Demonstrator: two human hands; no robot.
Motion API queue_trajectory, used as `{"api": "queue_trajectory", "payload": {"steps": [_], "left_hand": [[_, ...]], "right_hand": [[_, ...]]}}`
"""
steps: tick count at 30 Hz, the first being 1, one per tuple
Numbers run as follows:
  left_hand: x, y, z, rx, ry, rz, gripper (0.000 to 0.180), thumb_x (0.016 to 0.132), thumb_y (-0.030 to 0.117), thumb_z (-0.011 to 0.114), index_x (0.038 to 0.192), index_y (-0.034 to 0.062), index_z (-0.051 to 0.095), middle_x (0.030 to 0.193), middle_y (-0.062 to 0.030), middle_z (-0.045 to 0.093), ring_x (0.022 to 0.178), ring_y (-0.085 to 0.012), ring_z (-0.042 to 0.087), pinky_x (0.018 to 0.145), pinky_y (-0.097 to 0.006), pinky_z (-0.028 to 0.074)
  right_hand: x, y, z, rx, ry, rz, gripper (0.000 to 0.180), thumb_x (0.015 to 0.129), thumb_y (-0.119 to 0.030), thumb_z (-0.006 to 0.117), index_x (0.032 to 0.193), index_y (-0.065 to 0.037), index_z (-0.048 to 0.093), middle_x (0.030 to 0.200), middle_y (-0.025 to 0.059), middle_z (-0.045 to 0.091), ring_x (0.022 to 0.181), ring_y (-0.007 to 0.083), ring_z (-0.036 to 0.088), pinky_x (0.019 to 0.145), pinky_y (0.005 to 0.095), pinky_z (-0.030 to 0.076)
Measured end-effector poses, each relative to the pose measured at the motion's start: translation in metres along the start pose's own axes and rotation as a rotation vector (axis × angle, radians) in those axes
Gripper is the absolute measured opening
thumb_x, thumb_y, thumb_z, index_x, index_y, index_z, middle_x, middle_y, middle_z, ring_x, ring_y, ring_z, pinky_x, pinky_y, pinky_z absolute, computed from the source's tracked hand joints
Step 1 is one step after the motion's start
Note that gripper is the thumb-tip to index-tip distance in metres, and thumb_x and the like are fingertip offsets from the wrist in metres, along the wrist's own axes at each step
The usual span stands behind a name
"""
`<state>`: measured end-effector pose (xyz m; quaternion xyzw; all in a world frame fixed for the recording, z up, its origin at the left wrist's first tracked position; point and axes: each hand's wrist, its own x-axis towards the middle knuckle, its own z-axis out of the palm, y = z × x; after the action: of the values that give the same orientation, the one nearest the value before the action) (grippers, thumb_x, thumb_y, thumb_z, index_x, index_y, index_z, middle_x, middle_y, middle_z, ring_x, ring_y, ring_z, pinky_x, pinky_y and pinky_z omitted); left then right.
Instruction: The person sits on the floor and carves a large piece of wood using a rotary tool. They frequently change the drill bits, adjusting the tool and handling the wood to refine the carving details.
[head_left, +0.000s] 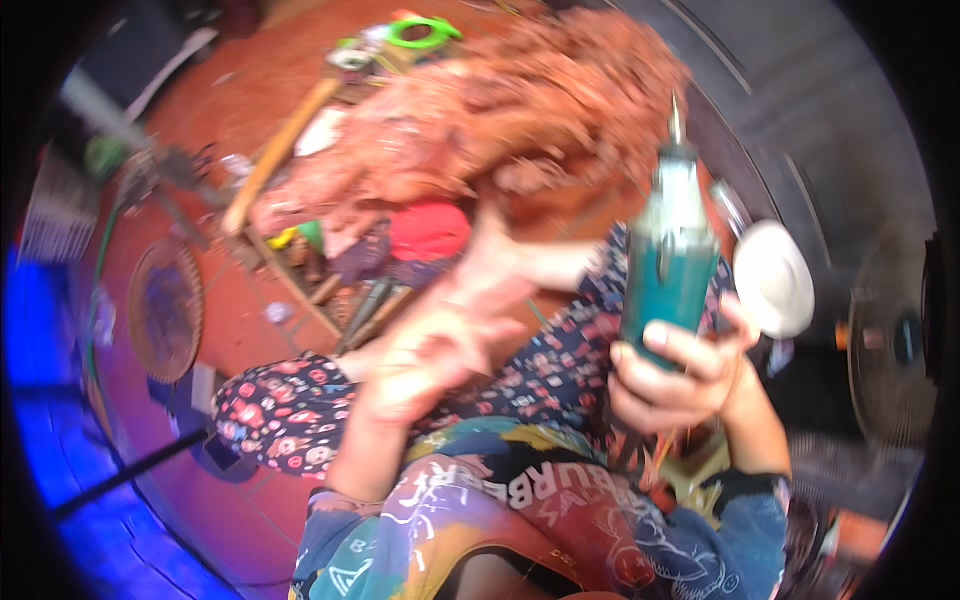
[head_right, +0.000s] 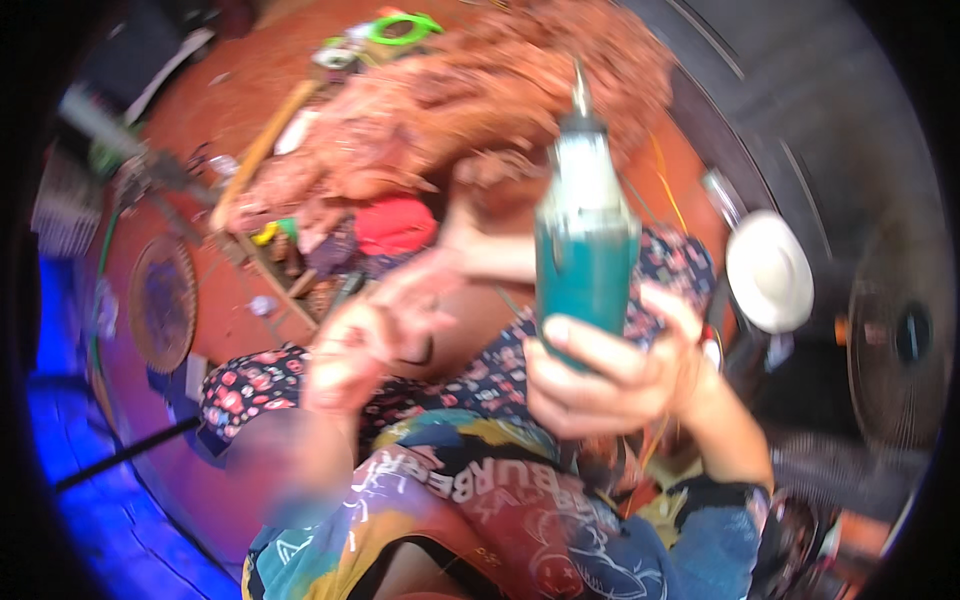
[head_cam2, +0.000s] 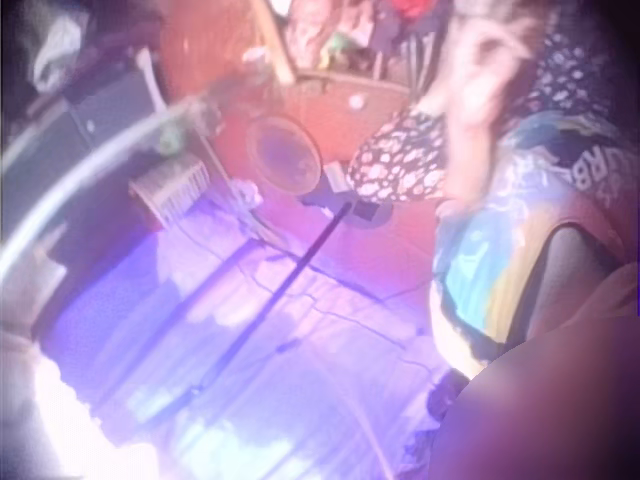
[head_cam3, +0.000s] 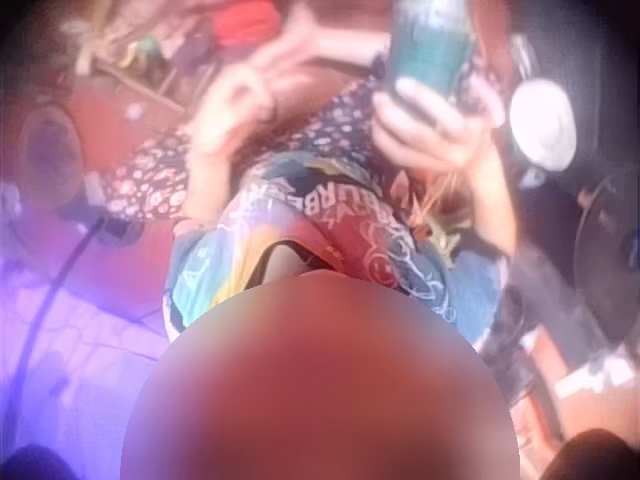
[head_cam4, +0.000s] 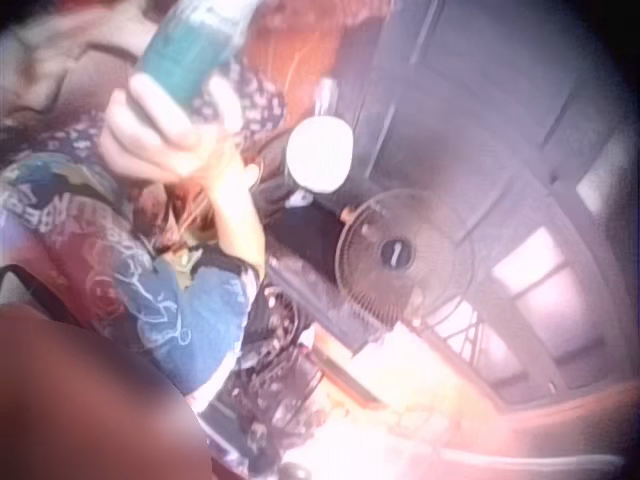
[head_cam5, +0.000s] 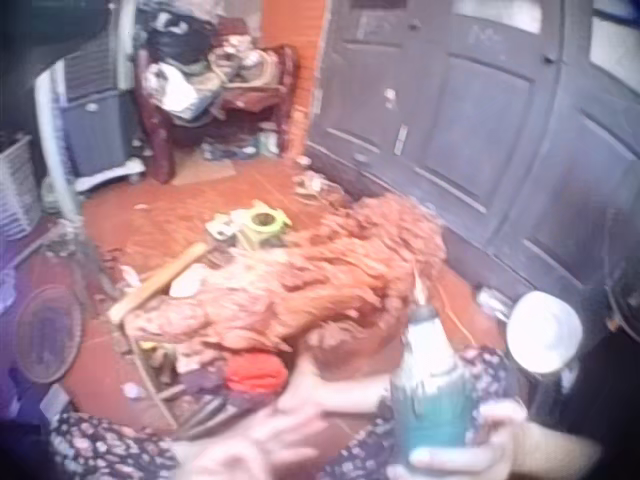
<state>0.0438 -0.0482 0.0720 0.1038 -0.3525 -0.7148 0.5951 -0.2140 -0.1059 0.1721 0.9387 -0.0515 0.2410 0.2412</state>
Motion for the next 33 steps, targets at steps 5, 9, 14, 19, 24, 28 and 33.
{"api": "queue_trajectory", "payload": {"steps": [5, 9, 14, 19, 24, 28, 33], "left_hand": [[0.004, -0.021, 0.017, -0.079, -0.074, 0.011, 0.011, 0.092, 0.018, 0.058, 0.087, 0.0081, 0.057, 0.135, -0.0142, 0.044, 0.133, -0.0221, 0.034, 0.103, -0.038, 0.031], [-0.003, -0.038, 0.017, -0.200, 0.035, -0.058, 0.014, 0.095, 0.021, 0.056, 0.100, 0.0078, 0.053, 0.090, 0.0033, 0.048, 0.087, -0.0053, 0.046, 0.079, -0.023, 0.039], [-0.022, -0.057, 0.014, -0.382, 0.199, 0.068, 0.012, 0.096, 0.017, 0.052, 0.103, 0.0067, 0.054, 0.096, 0.0023, 0.051, 0.094, -0.0062, 0.049, 0.084, -0.023, 0.040], [-0.035, -0.056, -0.001, -0.261, 0.239, 0.067, 0.016, 0.096, 0.020, 0.052, 0.105, 0.0067, 0.054, 0.095, 0.0032, 0.054, 0.092, -0.0069, 0.051, 0.084, -0.023, 0.041], [-0.034, -0.057, -0.002, -0.246, 0.318, -0.083, 0.016, 0.094, 0.022, 0.056, 0.098, 0.0076, 0.054, 0.092, 0.0012, 0.051, 0.082, -0.0093, 0.054, 0.071, -0.026, 0.047], [-0.048, -0.040, -0.014, -0.044, 0.140, -0.028, 0.013, 0.093, 0.017, 0.057, 0.095, 0.0042, 0.057, 0.100, -0.0030, 0.056, 0.086, -0.0126, 0.058, 0.080, -0.029, 0.048], [-0.085, 0.063, -0.033, 0.683, 0.363, 0.132, 0.011, 0.086, 0.014, 0.065, 0.084, 0.0040, 0.069, 0.102, -0.0099, 0.063, 0.100, -0.0189, 0.058, 0.088, -0.033, 0.045]], "right_hand": [[0.014, -0.010, 0.033, 0.093, 0.000, -0.127, 0.008, 0.076, -0.033, 0.058, 0.083, -0.037, 0.055, 0.101, -0.0201, 0.058, 0.112, 0.0093, 0.046, 0.102, 0.0507, 0.023], [0.003, -0.028, 0.062, 0.103, -0.008, -0.143, 0.015, 0.078, -0.032, 0.060, 0.091, -0.037, 0.055, 0.110, -0.0180, 0.053, 0.118, 0.0174, 0.039, 0.104, 0.0513, 0.024], [-0.019, -0.060, 0.083, 0.566, 0.043, 0.318, 0.039, 0.077, -0.014, 0.069, 0.111, -0.032, 0.061, 0.130, 0.0114, 0.043, 0.122, 0.0394, 0.040, 0.098, 0.0523, 0.037], [-0.030, -0.074, 0.097, 1.724, -0.108, 1.224, 0.068, 0.086, -0.019, 0.061, 0.144, -0.005, 0.028, 0.148, 0.0224, 0.026, 0.126, 0.0323, 0.044, 0.103, 0.0389, 0.037], [0.001, -0.101, 0.094, 1.739, -0.113, 1.302, 0.104, 0.068, -0.025, 0.080, 0.144, -0.003, 0.014, 0.116, 0.0113, 0.046, 0.089, 0.0224, 0.058, 0.073, 0.0337, 0.052], [-0.024, -0.106, 0.111, 1.997, 0.060, 1.329, 0.091, 0.060, -0.019, 0.082, 0.132, 0.001, 0.029, 0.100, 0.0136, 0.055, 0.079, 0.0226, 0.059, 0.070, 0.0320, 0.051], [-0.023, -0.093, 0.124, 2.209, 0.079, 1.183, 0.088, 0.054, -0.010, 0.080, 0.127, 0.005, 0.032, 0.115, 0.0197, 0.047, 0.082, 0.0274, 0.058, 0.072, 0.0365, 0.048]]}}
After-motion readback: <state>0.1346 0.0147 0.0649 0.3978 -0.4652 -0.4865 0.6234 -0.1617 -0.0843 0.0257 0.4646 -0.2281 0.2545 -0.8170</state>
